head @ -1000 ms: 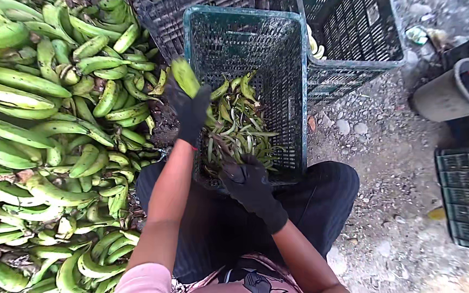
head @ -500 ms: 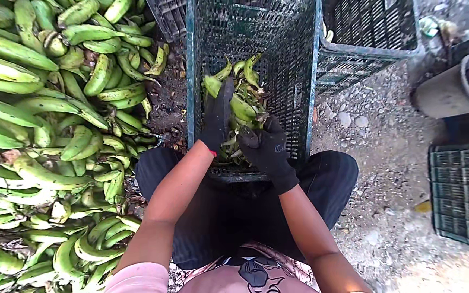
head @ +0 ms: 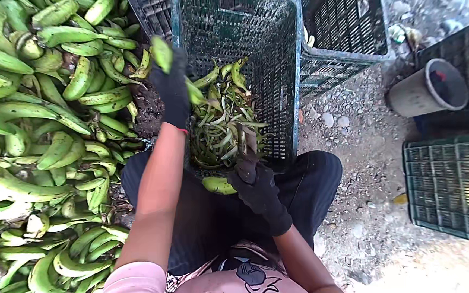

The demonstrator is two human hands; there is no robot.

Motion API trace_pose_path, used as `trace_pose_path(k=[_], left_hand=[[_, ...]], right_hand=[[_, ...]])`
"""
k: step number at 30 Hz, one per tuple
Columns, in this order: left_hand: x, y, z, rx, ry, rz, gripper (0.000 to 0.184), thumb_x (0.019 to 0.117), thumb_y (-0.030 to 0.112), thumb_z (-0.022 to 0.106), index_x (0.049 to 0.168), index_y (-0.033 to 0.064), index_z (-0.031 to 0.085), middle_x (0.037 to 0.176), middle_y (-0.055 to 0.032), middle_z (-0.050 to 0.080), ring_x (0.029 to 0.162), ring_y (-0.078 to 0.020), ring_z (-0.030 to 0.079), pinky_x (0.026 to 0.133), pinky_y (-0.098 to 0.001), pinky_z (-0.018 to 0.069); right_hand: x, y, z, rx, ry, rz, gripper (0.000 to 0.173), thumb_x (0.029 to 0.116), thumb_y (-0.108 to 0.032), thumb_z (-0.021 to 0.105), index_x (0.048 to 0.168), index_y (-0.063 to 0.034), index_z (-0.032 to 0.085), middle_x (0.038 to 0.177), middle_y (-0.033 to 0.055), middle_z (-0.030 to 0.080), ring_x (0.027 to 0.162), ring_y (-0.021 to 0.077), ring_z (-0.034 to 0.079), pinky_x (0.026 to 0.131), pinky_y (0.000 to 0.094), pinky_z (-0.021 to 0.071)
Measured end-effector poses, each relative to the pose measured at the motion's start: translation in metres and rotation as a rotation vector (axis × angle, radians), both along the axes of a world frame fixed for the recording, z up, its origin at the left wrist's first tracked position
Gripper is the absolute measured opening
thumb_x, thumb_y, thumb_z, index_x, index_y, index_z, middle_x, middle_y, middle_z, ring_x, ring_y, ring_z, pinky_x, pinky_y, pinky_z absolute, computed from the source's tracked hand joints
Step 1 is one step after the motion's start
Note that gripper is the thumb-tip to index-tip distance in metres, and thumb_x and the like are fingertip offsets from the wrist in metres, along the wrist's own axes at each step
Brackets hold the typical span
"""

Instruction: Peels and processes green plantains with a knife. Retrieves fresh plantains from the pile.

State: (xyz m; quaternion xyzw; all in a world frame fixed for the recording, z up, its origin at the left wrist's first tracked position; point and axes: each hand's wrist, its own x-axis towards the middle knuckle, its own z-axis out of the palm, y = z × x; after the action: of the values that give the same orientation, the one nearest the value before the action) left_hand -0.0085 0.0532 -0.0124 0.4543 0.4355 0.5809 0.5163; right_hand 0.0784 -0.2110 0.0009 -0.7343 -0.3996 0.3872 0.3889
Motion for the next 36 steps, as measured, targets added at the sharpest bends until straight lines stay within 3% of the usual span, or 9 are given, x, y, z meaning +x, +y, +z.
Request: trace_pose_path(k=[3,5,9,12,15,21,29,34,36], left_hand=[[-0.012,0.004,0.007,-0.04,-0.12,0.093,0.06,0.1052,0.025,0.055,0.152,0.0008,0.026,0.126,-0.0146,0.058,0.106,-0.0198,0.065,0.089,-0.037,0.0597],[-0.009,-0.008,0.012,-0.12,-0.131,-0.003,0.06,0.1091,0.036,0.046,0.156,0.0072,0.02,0.122,-0.0129,0.061,0.097,-0.0197,0.068,0.083,-0.0379,0.0617],[-0.002,-0.032,0.01,-0.305,-0.23,-0.158,0.038,0.1057,0.026,0.05,0.138,0.0121,0.036,0.101,-0.0089,0.057,0.082,-0.0213,0.064,0.074,-0.0433,0.0598],[0.006,-0.045,0.015,-0.298,-0.162,-0.168,0.071,0.0988,0.016,0.062,0.155,0.0152,0.019,0.124,-0.0146,0.055,0.101,-0.0253,0.066,0.079,-0.0463,0.0616],[0.011,-0.052,0.013,-0.157,0.007,-0.124,0.082,0.0949,0.022,0.069,0.159,0.0116,0.019,0.144,-0.015,0.05,0.121,-0.0204,0.061,0.094,-0.0397,0.0586],[0.013,-0.066,0.014,0.054,0.156,-0.095,0.08,0.0952,0.021,0.07,0.156,-0.0011,0.023,0.143,-0.015,0.052,0.126,-0.0107,0.057,0.106,-0.0264,0.0491],[0.017,-0.07,0.014,0.032,0.236,-0.031,0.083,0.0967,0.024,0.069,0.157,-0.0028,0.019,0.146,-0.0176,0.049,0.129,-0.0099,0.054,0.109,-0.0238,0.0445],[0.017,-0.061,0.003,0.045,-0.004,0.013,0.074,0.0963,0.017,0.068,0.154,-0.0003,0.025,0.135,-0.0148,0.055,0.117,-0.0149,0.061,0.099,-0.0325,0.0548],[0.018,-0.047,0.005,0.01,-0.111,0.034,0.075,0.0966,0.016,0.067,0.154,0.0037,0.021,0.136,-0.0138,0.053,0.117,-0.0169,0.061,0.097,-0.0364,0.0562]], right_hand=[[0.024,-0.009,-0.015,-0.059,0.066,-0.143,0.039,0.0885,-0.028,0.075,0.119,-0.0049,0.066,0.084,0.0058,0.07,0.062,0.0127,0.062,0.056,0.0344,0.055],[0.051,-0.003,-0.015,-0.167,-0.054,-0.162,0.062,0.0877,-0.034,0.077,0.139,-0.0067,0.055,0.105,0.014,0.07,0.085,0.0244,0.068,0.075,0.0497,0.0585],[0.084,0.001,-0.016,-0.083,-0.058,-0.165,0.043,0.0912,-0.045,0.074,0.116,-0.0103,0.068,0.086,0.0045,0.067,0.069,0.016,0.062,0.064,0.0425,0.0529],[0.071,0.011,-0.014,0.165,0.224,-0.075,0.03,0.0999,-0.03,0.064,0.119,-0.0063,0.065,0.081,-0.0013,0.07,0.059,0.0054,0.061,0.053,0.0241,0.0534],[0.042,0.026,-0.024,0.189,0.388,-0.005,0.057,0.1055,-0.052,0.041,0.129,-0.0013,0.052,0.064,0.0013,0.061,0.048,0.0134,0.06,0.048,0.0318,0.0575],[0.013,0.053,-0.04,0.035,0.491,-0.001,0.064,0.1067,-0.057,0.03,0.132,-0.0039,0.054,0.066,0.0024,0.062,0.052,0.0131,0.062,0.05,0.0304,0.057],[0.016,0.088,0.037,0.66,0.393,-0.09,0.045,0.1103,-0.042,0.033,0.126,-0.0031,0.05,0.072,-0.0034,0.067,0.047,0.0073,0.06,0.044,0.0257,0.0561],[0.02,0.077,-0.055,-0.228,0.268,0.289,0.072,0.1077,-0.061,0.023,0.119,-0.0005,0.061,0.074,0.0132,0.064,0.058,0.0253,0.063,0.057,0.0456,0.0569],[0.021,0.073,-0.075,-0.356,0.361,0.305,0.075,0.1046,-0.067,0.026,0.115,-0.002,0.061,0.076,0.0098,0.064,0.059,0.0203,0.064,0.057,0.0383,0.0573]])
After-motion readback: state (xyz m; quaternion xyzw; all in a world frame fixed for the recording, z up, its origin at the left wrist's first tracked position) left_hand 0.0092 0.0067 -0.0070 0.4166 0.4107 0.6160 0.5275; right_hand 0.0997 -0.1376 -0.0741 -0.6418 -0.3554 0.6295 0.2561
